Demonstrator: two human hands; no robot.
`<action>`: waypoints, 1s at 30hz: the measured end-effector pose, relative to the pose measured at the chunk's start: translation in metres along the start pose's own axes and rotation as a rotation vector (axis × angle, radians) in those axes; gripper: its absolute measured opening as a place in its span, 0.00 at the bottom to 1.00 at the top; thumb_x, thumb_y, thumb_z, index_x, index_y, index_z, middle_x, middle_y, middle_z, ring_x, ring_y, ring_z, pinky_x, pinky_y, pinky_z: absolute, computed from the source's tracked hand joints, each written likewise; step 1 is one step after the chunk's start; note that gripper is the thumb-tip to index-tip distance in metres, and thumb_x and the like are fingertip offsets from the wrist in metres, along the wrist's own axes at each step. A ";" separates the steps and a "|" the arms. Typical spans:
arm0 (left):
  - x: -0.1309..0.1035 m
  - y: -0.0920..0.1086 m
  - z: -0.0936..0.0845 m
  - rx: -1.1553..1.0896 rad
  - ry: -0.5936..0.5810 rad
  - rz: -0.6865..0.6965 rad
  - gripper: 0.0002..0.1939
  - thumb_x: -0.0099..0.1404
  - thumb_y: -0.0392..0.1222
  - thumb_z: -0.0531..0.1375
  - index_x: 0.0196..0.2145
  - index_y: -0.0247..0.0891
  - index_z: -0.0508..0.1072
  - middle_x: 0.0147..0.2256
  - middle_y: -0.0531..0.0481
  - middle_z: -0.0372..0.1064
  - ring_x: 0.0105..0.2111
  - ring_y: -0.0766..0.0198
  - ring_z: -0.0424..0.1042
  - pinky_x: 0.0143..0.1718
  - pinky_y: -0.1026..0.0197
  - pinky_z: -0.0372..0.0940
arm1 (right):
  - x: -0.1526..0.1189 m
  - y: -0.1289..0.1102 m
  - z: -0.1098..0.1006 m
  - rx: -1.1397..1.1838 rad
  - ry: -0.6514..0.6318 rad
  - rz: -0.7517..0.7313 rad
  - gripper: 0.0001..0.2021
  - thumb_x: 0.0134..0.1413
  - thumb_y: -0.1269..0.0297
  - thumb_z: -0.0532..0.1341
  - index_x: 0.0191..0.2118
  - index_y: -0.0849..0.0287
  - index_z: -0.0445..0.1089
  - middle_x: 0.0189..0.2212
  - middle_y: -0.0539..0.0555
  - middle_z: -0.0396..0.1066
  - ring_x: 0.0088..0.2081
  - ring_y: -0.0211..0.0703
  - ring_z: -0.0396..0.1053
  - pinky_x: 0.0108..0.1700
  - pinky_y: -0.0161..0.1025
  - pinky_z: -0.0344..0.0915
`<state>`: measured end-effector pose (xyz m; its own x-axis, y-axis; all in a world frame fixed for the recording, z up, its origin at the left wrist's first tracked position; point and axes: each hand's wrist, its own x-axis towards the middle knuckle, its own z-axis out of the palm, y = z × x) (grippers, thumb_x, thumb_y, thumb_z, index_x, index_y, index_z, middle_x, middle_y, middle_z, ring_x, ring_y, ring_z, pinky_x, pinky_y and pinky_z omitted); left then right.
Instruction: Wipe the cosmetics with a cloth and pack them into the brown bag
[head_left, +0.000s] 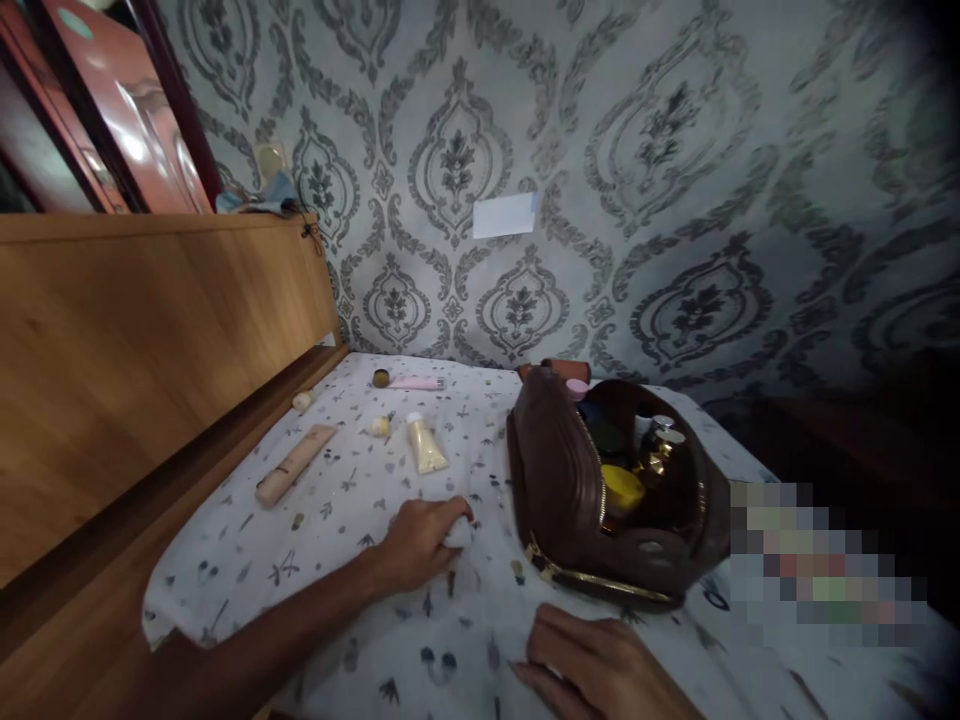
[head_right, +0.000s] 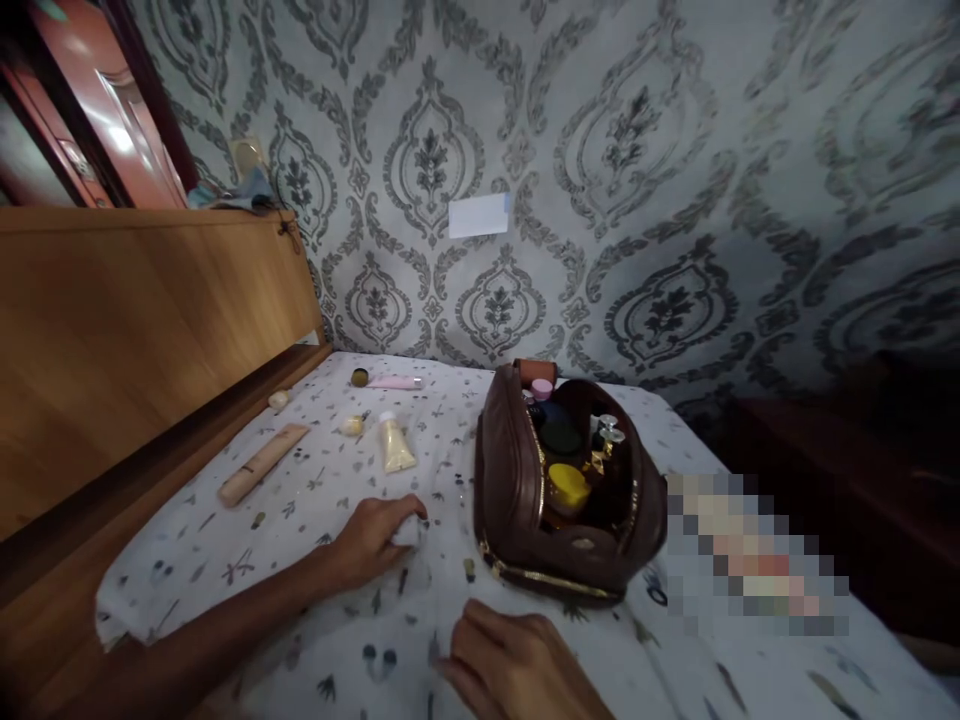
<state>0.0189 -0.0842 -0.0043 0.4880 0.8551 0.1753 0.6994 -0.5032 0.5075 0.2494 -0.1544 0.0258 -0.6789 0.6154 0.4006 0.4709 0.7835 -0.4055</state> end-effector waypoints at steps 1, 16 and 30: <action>-0.002 -0.004 0.002 0.011 0.018 0.008 0.19 0.53 0.29 0.57 0.43 0.41 0.69 0.35 0.51 0.77 0.33 0.59 0.75 0.37 0.62 0.65 | 0.004 -0.001 0.006 0.035 -0.052 0.002 0.15 0.68 0.63 0.53 0.28 0.56 0.66 0.26 0.50 0.72 0.24 0.36 0.70 0.26 0.33 0.60; 0.001 -0.041 0.007 -0.040 0.190 -0.109 0.14 0.52 0.30 0.53 0.36 0.42 0.69 0.25 0.58 0.69 0.26 0.64 0.68 0.30 0.65 0.60 | 0.082 0.000 0.095 0.957 0.067 0.445 0.23 0.57 0.43 0.56 0.23 0.59 0.62 0.21 0.46 0.59 0.18 0.32 0.61 0.21 0.30 0.56; 0.036 -0.082 -0.053 0.000 0.439 -0.418 0.13 0.60 0.52 0.57 0.28 0.40 0.67 0.22 0.56 0.62 0.27 0.61 0.64 0.31 0.63 0.55 | 0.073 0.009 0.104 1.065 0.168 0.546 0.23 0.57 0.43 0.58 0.28 0.60 0.66 0.20 0.46 0.61 0.19 0.32 0.62 0.21 0.29 0.54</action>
<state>-0.0485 -0.0053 0.0046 -0.0891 0.9521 0.2926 0.7855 -0.1134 0.6083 0.1457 -0.1114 -0.0338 -0.4164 0.9085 0.0355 -0.0819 0.0014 -0.9966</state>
